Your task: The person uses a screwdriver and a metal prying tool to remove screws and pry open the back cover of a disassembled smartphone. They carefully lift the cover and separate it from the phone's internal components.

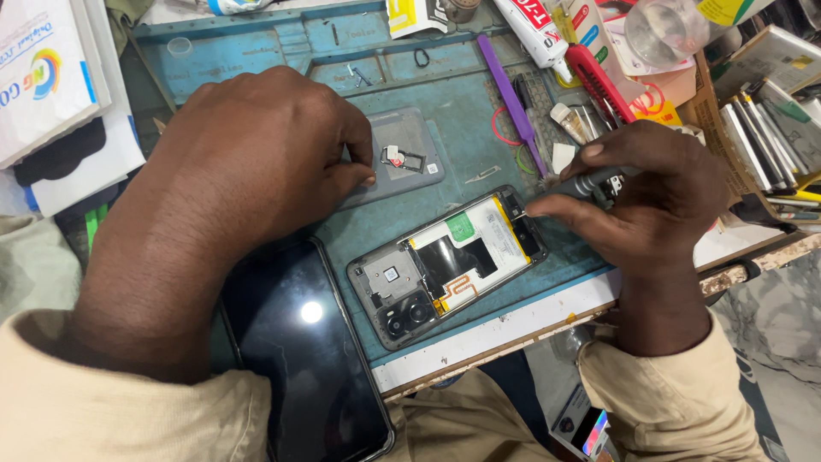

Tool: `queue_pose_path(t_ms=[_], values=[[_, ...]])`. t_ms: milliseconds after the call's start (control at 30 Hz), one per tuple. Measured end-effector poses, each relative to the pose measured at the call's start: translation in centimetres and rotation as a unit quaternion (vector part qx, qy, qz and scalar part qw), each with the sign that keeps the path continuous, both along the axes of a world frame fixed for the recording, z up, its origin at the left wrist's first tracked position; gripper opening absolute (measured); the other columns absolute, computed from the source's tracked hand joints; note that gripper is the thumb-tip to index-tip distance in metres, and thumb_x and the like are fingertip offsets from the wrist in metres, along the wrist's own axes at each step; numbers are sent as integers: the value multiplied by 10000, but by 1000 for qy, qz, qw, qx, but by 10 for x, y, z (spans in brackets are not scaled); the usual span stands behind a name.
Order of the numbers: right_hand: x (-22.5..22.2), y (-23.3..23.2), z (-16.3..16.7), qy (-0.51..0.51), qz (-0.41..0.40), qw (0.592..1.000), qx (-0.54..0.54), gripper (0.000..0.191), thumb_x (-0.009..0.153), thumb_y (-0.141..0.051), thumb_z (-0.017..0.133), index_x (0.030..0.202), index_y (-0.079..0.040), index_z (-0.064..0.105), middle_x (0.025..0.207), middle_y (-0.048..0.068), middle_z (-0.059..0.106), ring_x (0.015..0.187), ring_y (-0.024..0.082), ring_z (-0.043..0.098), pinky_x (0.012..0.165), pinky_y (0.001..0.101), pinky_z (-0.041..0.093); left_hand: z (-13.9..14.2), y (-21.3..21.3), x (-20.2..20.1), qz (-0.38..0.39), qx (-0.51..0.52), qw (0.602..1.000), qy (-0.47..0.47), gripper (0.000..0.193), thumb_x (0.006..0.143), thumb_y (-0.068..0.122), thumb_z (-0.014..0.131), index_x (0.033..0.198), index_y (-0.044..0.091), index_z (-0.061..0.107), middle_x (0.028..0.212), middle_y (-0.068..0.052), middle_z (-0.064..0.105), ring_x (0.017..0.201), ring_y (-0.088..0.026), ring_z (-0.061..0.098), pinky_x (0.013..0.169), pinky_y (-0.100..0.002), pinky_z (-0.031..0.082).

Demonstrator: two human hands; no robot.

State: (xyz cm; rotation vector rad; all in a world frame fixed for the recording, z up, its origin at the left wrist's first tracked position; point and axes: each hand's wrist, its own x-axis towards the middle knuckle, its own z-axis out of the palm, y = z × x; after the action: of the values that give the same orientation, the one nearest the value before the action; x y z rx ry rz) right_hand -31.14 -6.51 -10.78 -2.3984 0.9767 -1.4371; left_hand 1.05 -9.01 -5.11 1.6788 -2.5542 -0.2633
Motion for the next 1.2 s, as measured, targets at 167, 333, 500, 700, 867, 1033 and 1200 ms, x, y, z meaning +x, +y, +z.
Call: queue_pose_path(t_ms=[167,333,500,700,867,1033,1200], values=[[8,5,9,-100,65,976,183,446,851,-96,858,1173,21,572,1028,188,730,1006,242,789,844,343,679,-1,0,0,5,7,1000,-3,173,884,348,798,1029,258,820,878,-54,782,761,-272,757,779,-459,593],[22,11,18,-93,117,972,180,330,982,-88,665,1274,-36,519,1240,217,689,1254,324,692,1085,449,587,0,-1,1,-9,-11,1000,2,174,873,351,808,1022,263,827,871,-58,785,774,-281,752,779,-465,590],[22,1,21,-18,108,992,66,365,984,-95,696,1325,-62,571,1429,155,600,1482,322,446,1291,499,342,0,0,1,4,4,1000,3,170,884,351,800,1026,259,821,875,-61,782,766,-286,753,785,-467,590],[17,2,18,-34,94,991,91,341,998,-70,689,1308,-106,552,1443,122,620,1565,305,383,1303,475,245,0,1,1,-5,-8,1000,10,170,878,346,804,1021,256,824,869,-70,781,767,-294,751,785,-474,589],[18,3,16,-42,86,991,98,297,992,-29,598,1274,-107,548,1418,128,630,1554,300,378,1314,484,229,-1,0,1,0,1,1000,8,174,882,347,799,1028,255,821,875,-75,778,765,-297,752,776,-469,592],[19,2,14,-57,93,989,104,321,987,-56,623,1293,-101,533,1478,152,583,1580,303,374,1324,489,193,-2,0,3,-21,-27,999,22,161,876,328,805,1007,237,826,881,-76,781,770,-306,749,764,-481,591],[18,3,15,-48,96,988,109,349,1001,-41,644,1322,-102,521,1460,139,598,1574,296,384,1316,486,217,-1,1,2,-7,-11,1000,7,166,887,348,801,1019,249,824,876,-63,783,759,-281,756,774,-468,595]])
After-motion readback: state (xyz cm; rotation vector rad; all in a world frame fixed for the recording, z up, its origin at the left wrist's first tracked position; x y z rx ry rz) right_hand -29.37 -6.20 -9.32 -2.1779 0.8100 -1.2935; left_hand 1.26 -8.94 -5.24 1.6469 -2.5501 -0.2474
